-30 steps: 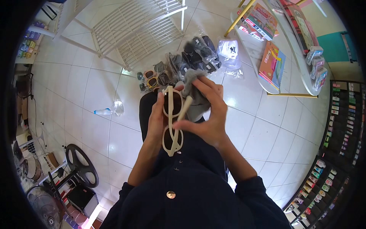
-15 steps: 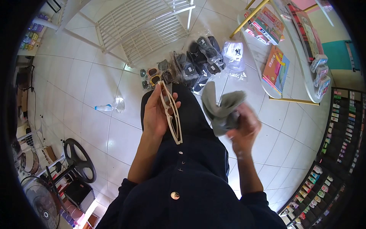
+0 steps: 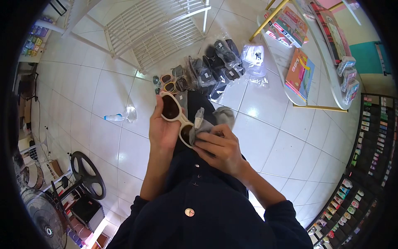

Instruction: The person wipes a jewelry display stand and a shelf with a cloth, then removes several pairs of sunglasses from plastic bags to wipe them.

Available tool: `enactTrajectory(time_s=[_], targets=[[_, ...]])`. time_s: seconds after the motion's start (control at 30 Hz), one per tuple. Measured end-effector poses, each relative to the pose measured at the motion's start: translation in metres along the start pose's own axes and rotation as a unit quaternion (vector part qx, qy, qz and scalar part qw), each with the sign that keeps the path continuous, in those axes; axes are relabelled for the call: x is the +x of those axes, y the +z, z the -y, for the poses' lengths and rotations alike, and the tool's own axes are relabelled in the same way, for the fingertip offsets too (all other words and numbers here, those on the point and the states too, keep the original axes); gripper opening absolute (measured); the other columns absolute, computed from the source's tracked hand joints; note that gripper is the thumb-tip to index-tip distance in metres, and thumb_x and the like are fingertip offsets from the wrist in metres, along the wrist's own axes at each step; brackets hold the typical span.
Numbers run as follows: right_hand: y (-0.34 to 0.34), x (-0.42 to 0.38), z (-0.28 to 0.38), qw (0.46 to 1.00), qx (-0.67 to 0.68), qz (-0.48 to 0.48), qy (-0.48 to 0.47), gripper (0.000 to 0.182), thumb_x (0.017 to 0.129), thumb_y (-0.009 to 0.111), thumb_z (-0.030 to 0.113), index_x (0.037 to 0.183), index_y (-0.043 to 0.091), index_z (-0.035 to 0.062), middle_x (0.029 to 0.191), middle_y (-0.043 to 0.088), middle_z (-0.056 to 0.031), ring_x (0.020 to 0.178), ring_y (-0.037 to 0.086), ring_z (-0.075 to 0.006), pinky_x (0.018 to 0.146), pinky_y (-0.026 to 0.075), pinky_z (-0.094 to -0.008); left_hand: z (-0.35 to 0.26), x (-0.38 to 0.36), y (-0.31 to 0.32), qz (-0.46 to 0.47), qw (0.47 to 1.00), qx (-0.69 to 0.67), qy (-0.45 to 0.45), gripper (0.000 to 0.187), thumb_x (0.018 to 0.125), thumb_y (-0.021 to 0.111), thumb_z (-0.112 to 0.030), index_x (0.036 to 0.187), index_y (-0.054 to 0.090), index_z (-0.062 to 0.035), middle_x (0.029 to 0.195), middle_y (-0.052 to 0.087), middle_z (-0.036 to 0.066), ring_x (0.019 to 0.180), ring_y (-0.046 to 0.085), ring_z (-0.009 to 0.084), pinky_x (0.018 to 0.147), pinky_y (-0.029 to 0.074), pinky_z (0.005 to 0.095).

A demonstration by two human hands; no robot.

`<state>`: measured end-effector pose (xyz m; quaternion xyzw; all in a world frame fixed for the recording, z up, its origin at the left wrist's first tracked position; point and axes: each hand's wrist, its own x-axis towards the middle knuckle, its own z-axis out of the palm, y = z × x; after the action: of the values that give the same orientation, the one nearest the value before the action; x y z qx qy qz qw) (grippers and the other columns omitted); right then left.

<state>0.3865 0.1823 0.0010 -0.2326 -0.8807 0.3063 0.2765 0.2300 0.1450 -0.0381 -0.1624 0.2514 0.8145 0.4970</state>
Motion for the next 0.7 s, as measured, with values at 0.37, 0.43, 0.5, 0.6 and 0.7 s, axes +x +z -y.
enactTrajectory(time_s=[0.37,0.43,0.5,0.6,0.7], targets=[[-0.011,-0.024,-0.021,0.824,0.454,-0.034,0.337,0.046,0.073,0.068,0.022,0.109,0.049,0.0001,0.083,0.060,-0.0047,0.054,0.045,-0.0026,0.047,0.035,-0.0143,0.057,-0.007,0.001,0.022,1.000,0.013,0.014,0.025,0.090,0.041,-0.026,0.107,0.048,-0.0094,0.093,0.054,0.002,0.083,0.053,0.0169,0.076,0.044,0.0352],[-0.015,-0.025,-0.021,0.792,0.471,-0.032,0.387,0.041,0.077,0.063,0.024,0.107,0.051,-0.0011,0.082,0.061,-0.0083,0.058,0.051,-0.0035,0.044,0.034,-0.0139,0.080,-0.015,-0.002,0.005,0.995,0.102,0.010,0.028,0.090,0.042,-0.026,0.110,0.046,-0.0075,0.097,0.051,0.004,0.090,0.050,0.0155,0.079,0.042,0.0335],[-0.023,-0.040,-0.041,0.756,0.459,-0.050,0.465,0.038,0.079,0.059,0.020,0.108,0.050,-0.0027,0.079,0.061,-0.0104,0.053,0.051,-0.0041,0.040,0.032,-0.0141,0.070,-0.004,-0.013,0.031,0.968,0.245,0.054,0.029,0.089,0.043,-0.026,0.112,0.045,-0.0068,0.100,0.049,0.005,0.093,0.048,0.0146,0.081,0.041,0.0328],[-0.024,-0.048,-0.052,0.770,0.420,-0.121,0.465,0.036,0.080,0.056,0.019,0.108,0.049,-0.0026,0.073,0.061,-0.0113,0.041,0.040,-0.0036,0.036,0.027,-0.0155,0.037,0.048,-0.065,0.035,0.721,0.640,0.264,0.044,0.075,0.053,-0.006,0.117,0.042,-0.0040,0.106,0.047,0.010,0.102,0.044,0.0212,0.091,0.033,0.0343],[-0.031,-0.044,-0.052,0.769,0.432,-0.113,0.458,0.035,0.081,0.055,0.019,0.108,0.047,-0.0013,0.072,0.060,-0.0120,0.042,0.041,-0.0042,0.036,0.028,-0.0157,-0.009,0.085,-0.102,0.081,0.444,0.840,0.302,0.061,0.061,0.057,0.001,0.120,0.041,-0.0082,0.116,0.042,0.012,0.116,0.035,0.0286,0.097,0.029,0.0402]])
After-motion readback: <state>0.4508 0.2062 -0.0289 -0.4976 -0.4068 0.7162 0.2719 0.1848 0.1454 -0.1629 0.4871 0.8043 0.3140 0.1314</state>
